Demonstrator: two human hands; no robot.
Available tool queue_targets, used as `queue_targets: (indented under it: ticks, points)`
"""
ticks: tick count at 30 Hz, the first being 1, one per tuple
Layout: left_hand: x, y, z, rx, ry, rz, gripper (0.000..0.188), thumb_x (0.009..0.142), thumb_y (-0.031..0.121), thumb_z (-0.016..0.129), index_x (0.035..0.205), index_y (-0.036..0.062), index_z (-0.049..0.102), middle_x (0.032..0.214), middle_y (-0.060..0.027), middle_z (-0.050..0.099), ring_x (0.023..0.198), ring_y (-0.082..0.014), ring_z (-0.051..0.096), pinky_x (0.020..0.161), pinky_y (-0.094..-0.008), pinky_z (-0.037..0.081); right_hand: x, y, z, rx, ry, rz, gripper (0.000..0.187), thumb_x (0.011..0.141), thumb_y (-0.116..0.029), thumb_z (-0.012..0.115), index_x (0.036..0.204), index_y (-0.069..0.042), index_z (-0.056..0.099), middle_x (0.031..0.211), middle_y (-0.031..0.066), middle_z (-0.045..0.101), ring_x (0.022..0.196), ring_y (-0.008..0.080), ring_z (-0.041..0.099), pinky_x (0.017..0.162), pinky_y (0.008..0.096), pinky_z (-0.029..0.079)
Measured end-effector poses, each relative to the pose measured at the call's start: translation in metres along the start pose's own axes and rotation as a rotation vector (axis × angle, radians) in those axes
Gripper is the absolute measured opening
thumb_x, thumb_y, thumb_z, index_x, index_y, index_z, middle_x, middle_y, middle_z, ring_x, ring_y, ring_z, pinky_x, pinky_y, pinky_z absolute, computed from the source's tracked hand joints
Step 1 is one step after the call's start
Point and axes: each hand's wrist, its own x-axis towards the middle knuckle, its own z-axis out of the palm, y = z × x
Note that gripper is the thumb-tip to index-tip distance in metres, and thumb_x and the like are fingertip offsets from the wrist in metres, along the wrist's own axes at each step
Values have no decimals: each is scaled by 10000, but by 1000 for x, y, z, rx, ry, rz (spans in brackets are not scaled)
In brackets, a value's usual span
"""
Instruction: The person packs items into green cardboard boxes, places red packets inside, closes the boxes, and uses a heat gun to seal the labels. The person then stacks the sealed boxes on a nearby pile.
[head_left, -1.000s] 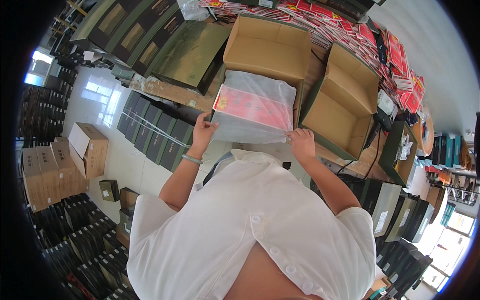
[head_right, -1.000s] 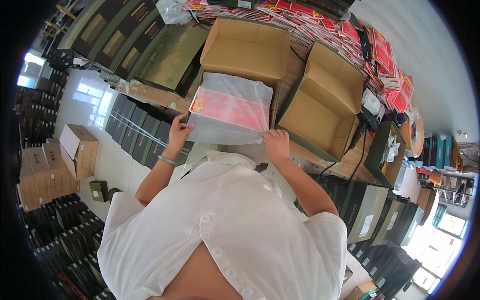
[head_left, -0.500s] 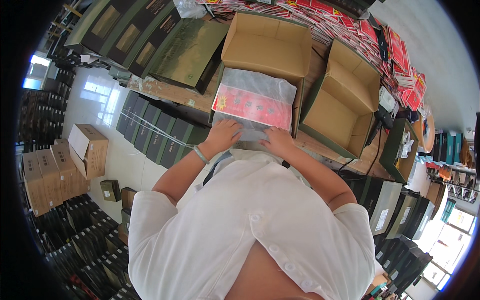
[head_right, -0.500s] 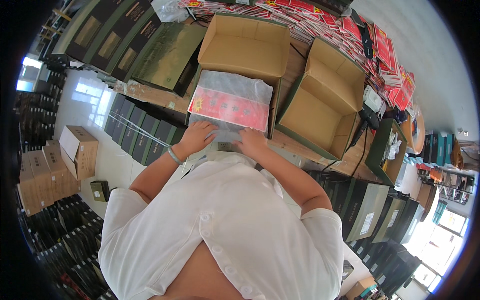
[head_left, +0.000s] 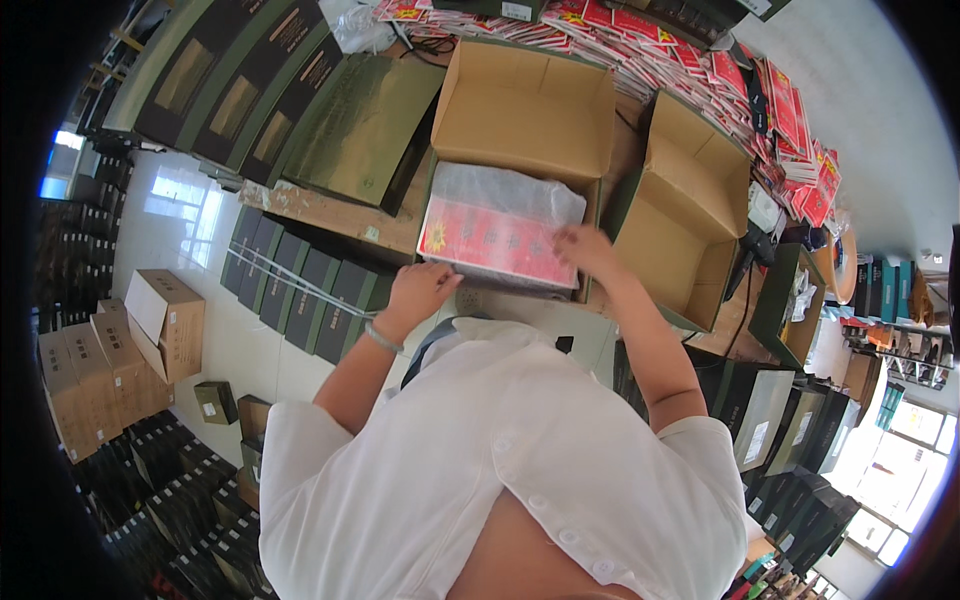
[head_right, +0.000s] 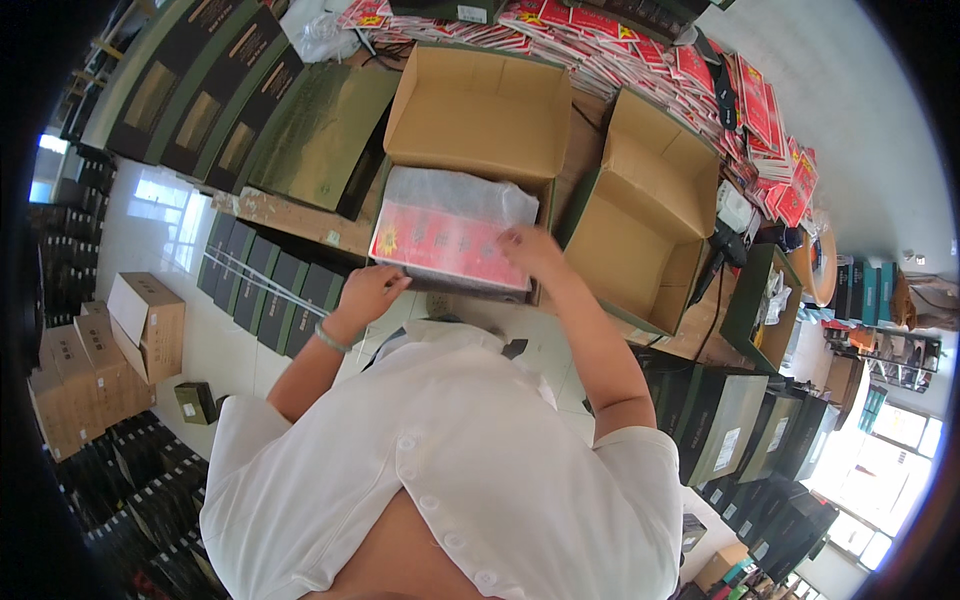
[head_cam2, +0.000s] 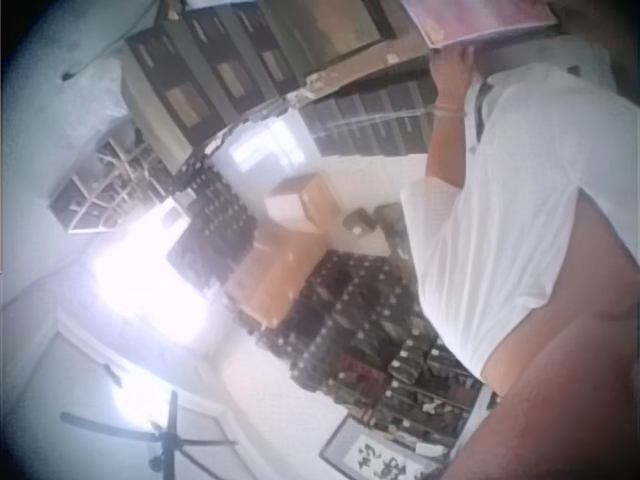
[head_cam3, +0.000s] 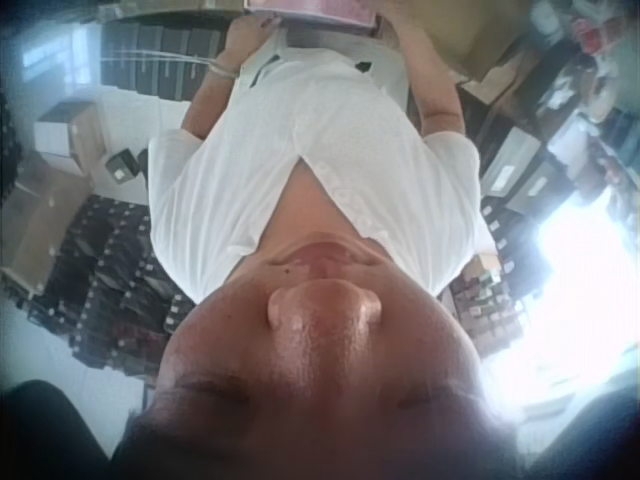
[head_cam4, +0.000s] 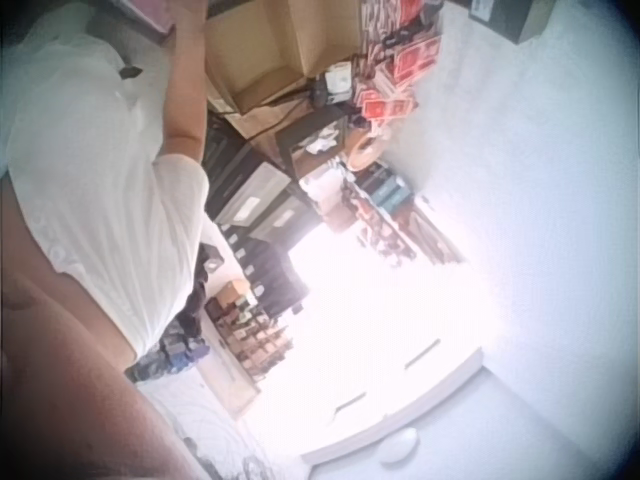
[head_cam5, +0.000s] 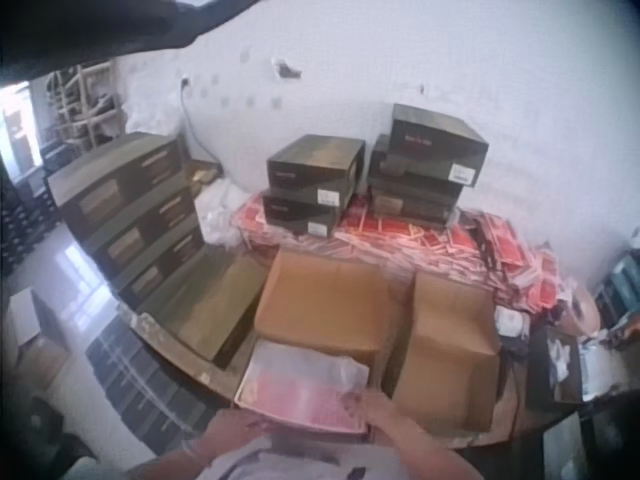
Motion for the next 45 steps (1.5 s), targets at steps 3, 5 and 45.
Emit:
queue_targets:
  ticks: [3,5,45]
  points:
    - [-16,-10,11,-23,366,-181,441,883,325,670,1185,23,557,1039,-184,637,990,-381,606,883,-428,472,46,10,-46,77,689,-79,427,925,-377,602,1090,13,658,1038,218,682,968,351,660,823,419,515]
    - [-19,-33,47,-129,559,-295,510,890,247,682,1280,-2,468,1153,-241,586,1047,-409,588,912,-427,460,85,26,-59,162,777,16,495,946,-399,578,1151,50,614,1122,217,659,1046,325,632,875,397,495]
    - [80,-99,-2,-1109,22,-354,659,917,475,630,1354,5,479,1221,-83,593,1092,-176,570,934,-328,468,-45,6,73,519,605,102,773,945,-528,527,1466,6,323,1403,252,474,1319,343,449,1071,366,350]
